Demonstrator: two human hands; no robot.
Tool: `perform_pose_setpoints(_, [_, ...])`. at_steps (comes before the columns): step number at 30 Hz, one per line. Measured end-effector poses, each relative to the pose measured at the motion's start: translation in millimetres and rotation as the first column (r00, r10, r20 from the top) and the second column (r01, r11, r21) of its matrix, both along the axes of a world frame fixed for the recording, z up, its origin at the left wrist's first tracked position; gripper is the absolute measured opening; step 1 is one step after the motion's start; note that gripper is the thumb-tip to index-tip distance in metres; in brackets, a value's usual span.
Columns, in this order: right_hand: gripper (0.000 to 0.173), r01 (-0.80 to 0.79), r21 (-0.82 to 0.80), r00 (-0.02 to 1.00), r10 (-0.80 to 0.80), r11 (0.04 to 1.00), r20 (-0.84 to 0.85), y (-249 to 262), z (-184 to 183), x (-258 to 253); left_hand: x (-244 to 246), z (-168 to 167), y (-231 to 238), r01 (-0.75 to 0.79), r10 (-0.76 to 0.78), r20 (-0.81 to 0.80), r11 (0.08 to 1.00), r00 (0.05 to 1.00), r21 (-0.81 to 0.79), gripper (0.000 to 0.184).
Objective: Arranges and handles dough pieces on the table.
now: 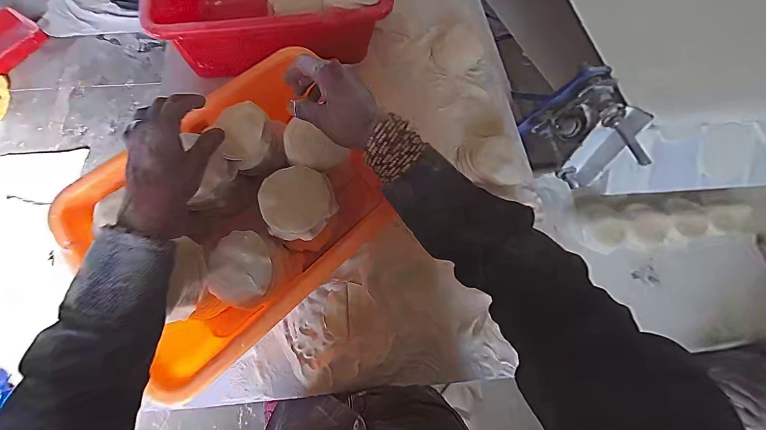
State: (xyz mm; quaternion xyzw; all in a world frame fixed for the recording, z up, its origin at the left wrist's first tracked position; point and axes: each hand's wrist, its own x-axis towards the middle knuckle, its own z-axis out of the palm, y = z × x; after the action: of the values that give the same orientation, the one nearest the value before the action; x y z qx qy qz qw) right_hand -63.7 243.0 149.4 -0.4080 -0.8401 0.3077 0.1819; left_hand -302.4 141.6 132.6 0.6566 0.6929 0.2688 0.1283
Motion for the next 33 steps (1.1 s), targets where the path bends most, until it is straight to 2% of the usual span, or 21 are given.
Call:
perform_pose_setpoints(2, [0.029, -0.035, -0.068, 0.994, 0.028, 0.997, -0.106, -31.4, 4.7, 68.0, 3.5, -0.5, -51.9, 0.035, -0.048, 0.071, 0.984, 0.996, 0.177, 0.042])
perform_pose_setpoints(4, [0.026, -0.039, -0.161, 0.999, 0.034, 0.986, -0.033, -61.0, 6.1, 143.0, 22.6, -16.7, -116.5, 0.078, -0.189, 0.261, 0.921, 0.947, 0.382, 0.03])
perform_pose_setpoints(5, [0.026, -0.011, -0.218, 0.999, 0.021, 0.976, 0.044, -75.2, 4.7, 179.8, 46.3, -20.6, -151.8, 0.106, -0.247, 0.316, 0.909, 0.916, 0.404, 0.025])
perform_pose_setpoints(8, [0.02, 0.185, -0.303, 0.961, -0.108, 0.935, 0.255, -117.7, -9.0, 262.4, 129.3, -44.9, -223.5, 0.336, -0.404, 0.318, 0.909, 0.858, 0.248, 0.015])
perform_pose_setpoints(10, [0.019, 0.341, -0.346, 0.892, -0.185, 0.874, 0.412, -141.3, -24.9, 286.1, 170.3, -83.4, -237.4, 0.412, -0.445, 0.39, 0.895, 0.806, 0.169, 0.015])
perform_pose_setpoints(12, [0.028, 0.469, -0.38, 0.769, -0.157, 0.797, 0.619, -157.5, -43.7, 287.2, 194.9, -113.6, -235.5, 0.465, -0.47, 0.405, 0.877, 0.784, 0.118, 0.018])
perform_pose_setpoints(15, [0.042, 0.543, -0.343, 0.582, -0.049, 0.767, 0.812, -171.3, -79.0, 273.2, 218.5, -129.2, -212.2, 0.48, -0.444, 0.428, 0.877, 0.787, 0.027, 0.024])
perform_pose_setpoints(17, [0.041, 0.539, -0.318, 0.543, -0.034, 0.78, 0.839, -178.2, -100.9, 264.1, 230.5, -132.0, -192.4, 0.456, -0.391, 0.403, 0.887, 0.827, -0.075, 0.029])
perform_pose_setpoints(18, [0.037, 0.522, -0.312, 0.572, -0.055, 0.794, 0.819, -180.3, -107.1, 262.5, 236.9, -133.1, -182.5, 0.445, -0.371, 0.37, 0.885, 0.852, -0.138, 0.031])
perform_pose_setpoints(20, [0.029, 0.474, -0.353, 0.698, -0.1, 0.807, 0.709, -181.8, -110.0, 264.3, 253.8, -141.9, -168.1, 0.422, -0.365, 0.27, 0.886, 0.891, -0.193, 0.038])
perform_pose_setpoints(22, [0.027, 0.436, -0.41, 0.817, -0.161, 0.801, 0.554, -183.1, -106.5, 265.3, 275.1, -157.0, -161.7, 0.419, -0.397, 0.137, 0.872, 0.908, -0.252, 0.055])
perform_pose_setpoints(25, [0.028, 0.451, -0.378, 0.867, -0.296, 0.809, 0.402, -185.1, -96.5, 266.8, 308.8, -167.3, -155.3, 0.515, -0.54, 0.063, 0.75, 0.839, -0.415, 0.085])
perform_pose_setpoints(27, [0.027, 0.464, -0.323, 0.865, -0.342, 0.825, 0.367, -186.2, -88.8, 269.8, 315.2, -174.4, -140.9, 0.595, -0.627, 0.086, 0.675, 0.775, -0.436, 0.079])
perform_pose_setpoints(29, [0.026, 0.475, -0.307, 0.867, -0.378, 0.825, 0.326, -189.2, -82.7, 276.4, 309.6, -179.9, -112.4, 0.612, -0.663, 0.033, 0.67, 0.748, -0.42, 0.066])
perform_pose_setpoints(31, [0.023, 0.503, -0.32, 0.863, -0.446, 0.803, 0.239, -195.3, -84.8, 288.0, 302.3, -177.6, -84.9, 0.565, -0.617, -0.013, 0.728, 0.787, -0.388, 0.057])
perform_pose_setpoints(33, [0.016, 0.536, -0.371, 0.831, -0.551, 0.758, 0.074, -205.1, -88.6, 298.4, 303.9, -163.1, -75.8, 0.5, -0.505, 0.07, 0.81, 0.861, -0.305, 0.048])
